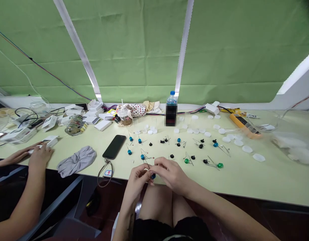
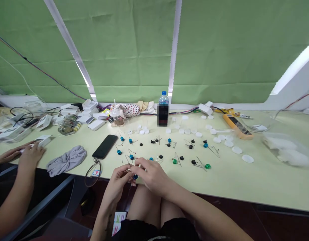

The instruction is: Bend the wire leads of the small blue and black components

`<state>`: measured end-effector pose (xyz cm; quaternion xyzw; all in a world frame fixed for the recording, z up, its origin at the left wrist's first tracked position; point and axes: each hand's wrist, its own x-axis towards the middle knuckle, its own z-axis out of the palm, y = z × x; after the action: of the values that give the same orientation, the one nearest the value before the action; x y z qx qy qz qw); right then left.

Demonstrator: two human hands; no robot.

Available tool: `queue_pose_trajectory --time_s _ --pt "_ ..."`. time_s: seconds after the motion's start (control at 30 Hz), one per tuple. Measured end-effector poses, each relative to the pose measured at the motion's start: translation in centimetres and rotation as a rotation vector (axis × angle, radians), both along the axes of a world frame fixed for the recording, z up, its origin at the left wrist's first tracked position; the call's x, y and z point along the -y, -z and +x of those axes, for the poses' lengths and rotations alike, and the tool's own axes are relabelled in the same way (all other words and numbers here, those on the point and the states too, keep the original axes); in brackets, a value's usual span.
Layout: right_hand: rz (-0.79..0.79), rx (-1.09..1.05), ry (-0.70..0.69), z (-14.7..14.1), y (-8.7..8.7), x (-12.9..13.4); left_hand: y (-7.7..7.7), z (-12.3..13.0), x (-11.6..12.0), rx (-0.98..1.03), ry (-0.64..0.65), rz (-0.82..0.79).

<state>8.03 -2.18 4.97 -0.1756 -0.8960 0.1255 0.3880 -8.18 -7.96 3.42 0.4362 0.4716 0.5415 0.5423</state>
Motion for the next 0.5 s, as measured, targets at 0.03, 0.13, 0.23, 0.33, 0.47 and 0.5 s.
queue_pose_trajectory --time_s 0.03,0.13,0.23,0.33,0.47,0.5 --pt "0.059 0.016 -0.024 0.0 0.3 0.0 0.0 -0.1 0.0 0.032 0.005 -0.008" --pt "0.082 0.030 -0.125 0.2 0.9 0.2 -0.2 -0.4 0.1 0.095 -0.006 -0.024" --pt "-0.141 -0.041 -0.032 0.6 0.8 0.4 -0.3 -0.6 0.2 0.066 -0.085 -0.015" --pt "-0.493 -0.040 0.042 0.7 -0.1 0.8 -0.4 -0.4 0.2 0.014 -0.151 0.013" --pt "-0.427 0.074 0.002 0.6 -0.9 0.7 -0.6 -0.1 0.2 -0.004 -0.130 0.027" --pt "-0.325 0.097 0.021 0.6 -0.9 0.6 -0.6 0.0 0.2 -0.006 -0.124 0.021"
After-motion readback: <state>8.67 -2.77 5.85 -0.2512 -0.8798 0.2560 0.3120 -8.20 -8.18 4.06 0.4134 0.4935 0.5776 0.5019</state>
